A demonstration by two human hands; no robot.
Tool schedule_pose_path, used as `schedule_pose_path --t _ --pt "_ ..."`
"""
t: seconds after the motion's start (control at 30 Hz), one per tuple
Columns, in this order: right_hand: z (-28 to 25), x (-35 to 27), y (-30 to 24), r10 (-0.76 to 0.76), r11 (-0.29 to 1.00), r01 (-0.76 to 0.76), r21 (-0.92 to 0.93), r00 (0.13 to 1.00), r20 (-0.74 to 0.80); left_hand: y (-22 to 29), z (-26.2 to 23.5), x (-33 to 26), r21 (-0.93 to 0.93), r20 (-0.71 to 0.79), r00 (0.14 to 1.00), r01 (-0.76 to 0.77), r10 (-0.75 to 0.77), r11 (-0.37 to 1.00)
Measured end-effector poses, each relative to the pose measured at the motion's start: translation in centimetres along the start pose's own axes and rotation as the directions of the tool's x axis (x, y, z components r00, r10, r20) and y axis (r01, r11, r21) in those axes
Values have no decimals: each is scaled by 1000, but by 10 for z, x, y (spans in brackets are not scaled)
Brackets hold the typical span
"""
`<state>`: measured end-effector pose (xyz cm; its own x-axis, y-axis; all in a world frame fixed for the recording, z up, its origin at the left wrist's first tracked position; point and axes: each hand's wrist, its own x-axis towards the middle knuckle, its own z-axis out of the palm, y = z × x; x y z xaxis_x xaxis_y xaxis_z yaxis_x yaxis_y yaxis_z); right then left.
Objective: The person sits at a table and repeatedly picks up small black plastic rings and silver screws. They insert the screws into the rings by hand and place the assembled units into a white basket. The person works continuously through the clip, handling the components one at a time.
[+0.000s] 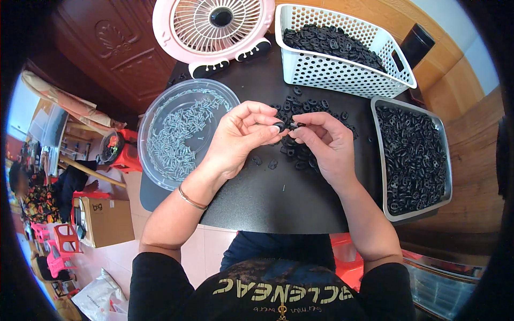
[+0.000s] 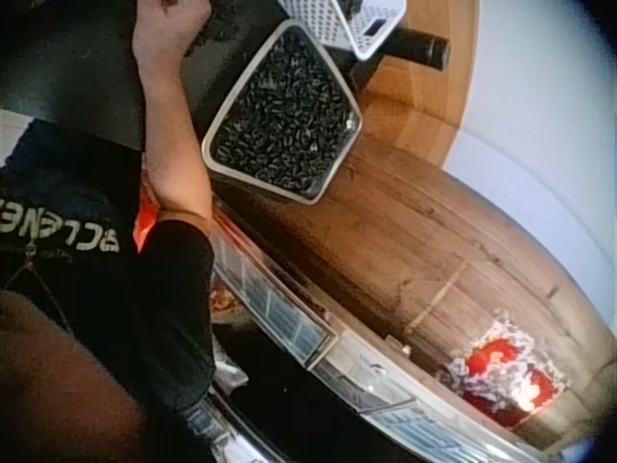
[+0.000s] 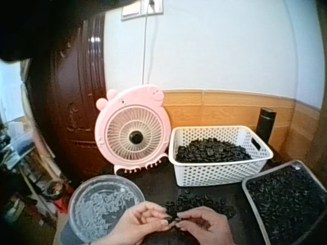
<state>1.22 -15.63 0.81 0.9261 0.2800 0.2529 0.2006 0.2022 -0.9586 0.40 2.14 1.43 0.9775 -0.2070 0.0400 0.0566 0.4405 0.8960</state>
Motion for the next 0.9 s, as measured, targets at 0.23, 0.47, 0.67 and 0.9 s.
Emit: schedule_pose_path --t 0.23,0.47,0.67,0.9 --pt "2 -2 4 21 998 -20 -51 1000 19 -6 -8 1 -62 -13 1000 4 -5 998" --pt "2 -1 5 33 998 -33 -57 999 -3 -13 -13 2 -18 -8 1000 -13 13 1000" --pt "1 -1 2 70 993 -72 -94 997 -22 -15 -14 3 1 25 999 -40 40 999" --pt "2 -1 -1 107 993 -107 -49 994 3 -16 -17 2 71 31 998 -52 50 996"
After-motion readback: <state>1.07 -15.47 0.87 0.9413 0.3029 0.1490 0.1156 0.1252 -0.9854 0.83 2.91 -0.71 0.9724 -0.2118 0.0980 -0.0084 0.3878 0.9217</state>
